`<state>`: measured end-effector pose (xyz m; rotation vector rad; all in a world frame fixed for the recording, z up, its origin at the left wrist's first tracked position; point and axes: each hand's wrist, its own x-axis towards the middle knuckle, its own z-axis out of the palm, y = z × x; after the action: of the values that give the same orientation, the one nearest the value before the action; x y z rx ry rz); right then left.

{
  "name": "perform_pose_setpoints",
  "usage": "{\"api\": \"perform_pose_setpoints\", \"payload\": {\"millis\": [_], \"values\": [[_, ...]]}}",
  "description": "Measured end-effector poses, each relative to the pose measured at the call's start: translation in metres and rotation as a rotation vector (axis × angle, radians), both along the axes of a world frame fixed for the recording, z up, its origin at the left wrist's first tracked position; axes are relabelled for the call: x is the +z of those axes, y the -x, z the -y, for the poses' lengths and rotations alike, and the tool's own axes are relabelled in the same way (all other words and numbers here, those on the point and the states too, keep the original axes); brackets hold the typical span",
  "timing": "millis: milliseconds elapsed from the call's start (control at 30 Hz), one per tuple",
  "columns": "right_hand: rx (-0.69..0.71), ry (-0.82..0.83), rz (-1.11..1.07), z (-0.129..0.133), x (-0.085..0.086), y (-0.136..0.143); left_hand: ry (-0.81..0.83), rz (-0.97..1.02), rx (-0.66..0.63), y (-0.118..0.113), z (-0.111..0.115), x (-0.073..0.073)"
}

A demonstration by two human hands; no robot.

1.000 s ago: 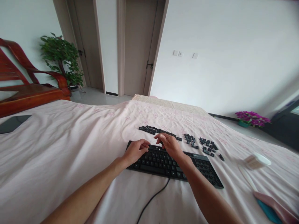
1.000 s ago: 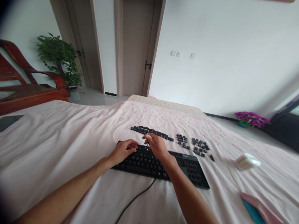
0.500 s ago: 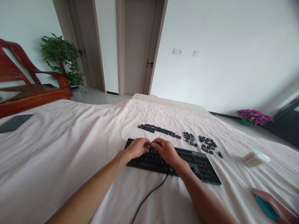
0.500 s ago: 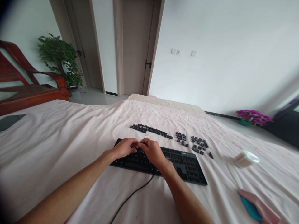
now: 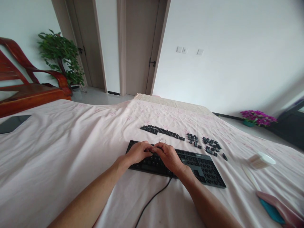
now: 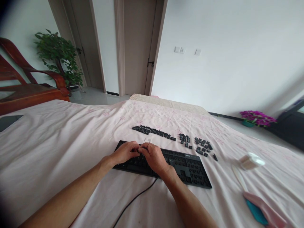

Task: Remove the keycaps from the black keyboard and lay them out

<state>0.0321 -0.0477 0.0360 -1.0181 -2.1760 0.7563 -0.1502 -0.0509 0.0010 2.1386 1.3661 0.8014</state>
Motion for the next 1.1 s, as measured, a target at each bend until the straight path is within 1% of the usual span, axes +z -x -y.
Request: {"api": "perform_pose_setpoints", "payload": {"millis": [233,367,467,600,667,733,833,933,1000,1100], "values": [[0.026,-0.015,-0.011,-0.006,-0.01,-0.004,-0.028,-0.007,0.043,-0.008,0.003,-0.003],[0.09,-0.13,-0.065,-0.008,-0.021,-0.006,-0.053,-0.049,0.068,-0.014,0.005,-0.001],[0.124,-0.197,-0.113,-0.007,-0.026,-0.008,-0.084,-0.036,0.039,-0.016,0.008,0.001],[0.06,-0.174,-0.193,-0.003,-0.024,-0.009,-0.073,0.044,0.012,-0.019,0.01,0.004],[0.034,-0.165,-0.193,-0.001,-0.02,-0.009,-0.064,0.091,0.014,-0.019,0.009,0.005],[0.022,-0.195,-0.174,-0.001,-0.017,-0.009,-0.051,0.157,0.011,-0.019,0.007,0.003],[-0.03,-0.304,-0.128,-0.001,-0.013,-0.009,0.025,0.314,0.007,-0.017,0.004,-0.001],[-0.099,-0.387,-0.089,-0.004,-0.008,-0.011,0.101,0.448,0.052,-0.016,0.0,-0.006],[-0.132,-0.377,-0.023,-0.007,-0.006,-0.011,0.121,0.493,0.087,-0.015,-0.002,-0.008],[-0.173,-0.327,0.149,-0.01,-0.006,-0.009,0.131,0.531,0.119,-0.015,-0.003,-0.008]]}}
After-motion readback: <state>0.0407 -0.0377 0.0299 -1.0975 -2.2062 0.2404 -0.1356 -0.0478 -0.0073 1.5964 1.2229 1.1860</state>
